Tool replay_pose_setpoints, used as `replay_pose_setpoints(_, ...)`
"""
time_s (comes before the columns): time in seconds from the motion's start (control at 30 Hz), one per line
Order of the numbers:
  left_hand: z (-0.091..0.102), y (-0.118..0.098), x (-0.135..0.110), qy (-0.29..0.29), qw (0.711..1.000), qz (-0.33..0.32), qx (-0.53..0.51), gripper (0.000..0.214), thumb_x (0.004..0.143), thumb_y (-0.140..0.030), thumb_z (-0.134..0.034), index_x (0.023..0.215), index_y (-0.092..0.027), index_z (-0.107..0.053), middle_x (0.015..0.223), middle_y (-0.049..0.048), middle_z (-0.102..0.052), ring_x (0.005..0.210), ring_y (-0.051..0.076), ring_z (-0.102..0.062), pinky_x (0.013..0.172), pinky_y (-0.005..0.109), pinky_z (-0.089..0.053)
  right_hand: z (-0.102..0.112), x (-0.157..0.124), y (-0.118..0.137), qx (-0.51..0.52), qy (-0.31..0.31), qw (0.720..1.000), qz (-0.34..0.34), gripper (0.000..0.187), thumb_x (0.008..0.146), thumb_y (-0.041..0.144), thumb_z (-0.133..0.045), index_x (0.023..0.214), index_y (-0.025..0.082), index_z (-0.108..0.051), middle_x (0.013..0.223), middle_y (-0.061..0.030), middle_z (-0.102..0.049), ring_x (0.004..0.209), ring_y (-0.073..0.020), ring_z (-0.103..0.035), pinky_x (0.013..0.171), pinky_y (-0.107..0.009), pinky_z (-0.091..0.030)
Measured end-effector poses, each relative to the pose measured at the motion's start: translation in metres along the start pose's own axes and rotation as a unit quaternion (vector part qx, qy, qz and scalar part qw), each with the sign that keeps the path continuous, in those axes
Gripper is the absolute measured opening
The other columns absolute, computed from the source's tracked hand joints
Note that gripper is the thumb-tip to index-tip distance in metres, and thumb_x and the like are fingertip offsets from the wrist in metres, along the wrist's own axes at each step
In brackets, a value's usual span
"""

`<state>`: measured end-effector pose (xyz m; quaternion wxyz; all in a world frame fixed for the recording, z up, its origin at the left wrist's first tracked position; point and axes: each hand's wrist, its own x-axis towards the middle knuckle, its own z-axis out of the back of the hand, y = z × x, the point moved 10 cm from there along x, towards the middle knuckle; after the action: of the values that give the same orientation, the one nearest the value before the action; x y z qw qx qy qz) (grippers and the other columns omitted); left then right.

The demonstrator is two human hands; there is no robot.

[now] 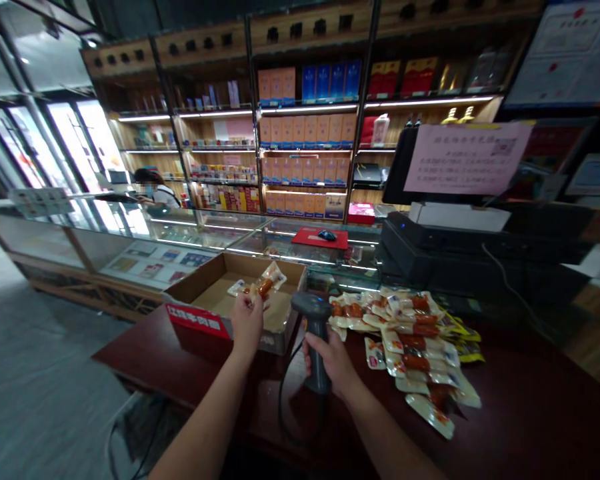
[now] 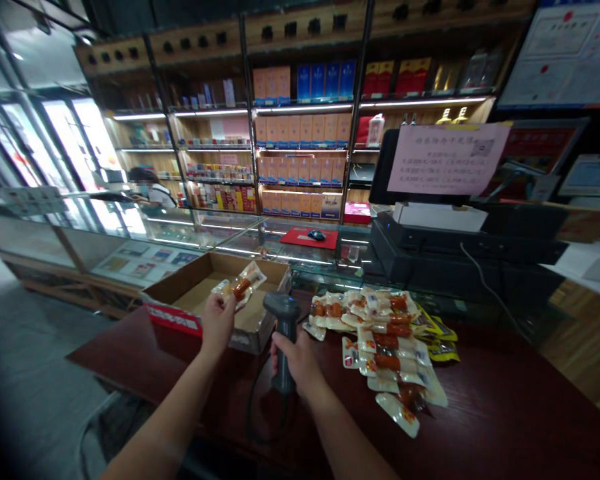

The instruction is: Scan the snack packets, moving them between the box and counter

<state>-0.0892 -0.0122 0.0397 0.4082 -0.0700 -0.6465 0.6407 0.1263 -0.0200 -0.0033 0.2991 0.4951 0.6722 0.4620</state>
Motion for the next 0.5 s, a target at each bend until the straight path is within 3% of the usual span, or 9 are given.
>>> replay_pose_setpoints(0.17, -0.005, 0.004, 0.020, 0.036, 0.993, -0.036, 0.106, 0.018, 0.068, -0.032, -0.058, 0.076, -0.019, -0.050, 0.076, 0.0079, -0.061, 0.081, 0.025, -0.061, 0.076, 0.039, -0.046, -0.019, 0.002, -0.010, 0.000, 0.025, 1.000, -0.002, 0.028, 0.070, 0.033, -0.064, 0.090, 0.018, -0.050, 0.052, 0.0074, -0.055, 0.034, -0.0073, -0.046, 0.031, -0.017, -0.041)
replay_pose_setpoints(0.27, 0.002, -0.025, 0.014, -0.009, 0.989, -0.123, 0.079, 0.030, 0.067, -0.027, -0.060, 0.093, -0.015, -0.052, 0.107, 0.0153, -0.057, 0.111, 0.028, -0.050, 0.095, 0.044, -0.037, -0.017, 0.000, -0.012, -0.005, 0.018, 1.000, -0.005, 0.029, 0.070, 0.034, -0.064, 0.091, 0.018, -0.050, 0.052, 0.0074, -0.055, 0.035, -0.0075, -0.046, 0.031, -0.018, -0.041)
replay_pose_setpoints(0.33, 0.003, -0.046, 0.000, -0.020, 0.983, -0.180, 0.035, 0.029, 0.071, -0.025, -0.057, 0.097, -0.015, -0.052, 0.118, 0.0151, -0.052, 0.118, 0.026, -0.045, 0.098, 0.042, -0.035, -0.008, -0.002, -0.011, -0.009, 0.005, 1.000, -0.002, 0.031, 0.070, 0.035, -0.064, 0.091, 0.018, -0.050, 0.053, 0.0072, -0.056, 0.035, -0.0079, -0.047, 0.032, -0.018, -0.042)
replay_pose_setpoints(0.4, -0.012, -0.056, -0.016, 0.028, 0.982, -0.188, -0.015, 0.020, 0.076, -0.026, -0.053, 0.094, -0.016, -0.055, 0.110, 0.0124, -0.057, 0.107, 0.023, -0.053, 0.090, 0.037, -0.042, 0.007, -0.006, -0.008, -0.021, -0.015, 1.000, 0.007, 0.031, 0.070, 0.035, -0.065, 0.091, 0.018, -0.050, 0.053, 0.0069, -0.056, 0.035, -0.0080, -0.047, 0.032, -0.019, -0.042)
replay_pose_setpoints(0.5, -0.068, -0.048, -0.049, 0.194, 0.972, -0.113, -0.074, 0.016, 0.078, -0.032, -0.051, 0.078, -0.018, -0.058, 0.076, 0.0050, -0.063, 0.071, 0.017, -0.061, 0.067, 0.028, -0.048, 0.042, -0.017, -0.003, -0.051, -0.072, 0.996, 0.025, 0.030, 0.069, 0.037, -0.066, 0.085, 0.018, -0.050, 0.051, 0.0070, -0.054, 0.035, -0.0085, -0.047, 0.032, -0.020, -0.042)
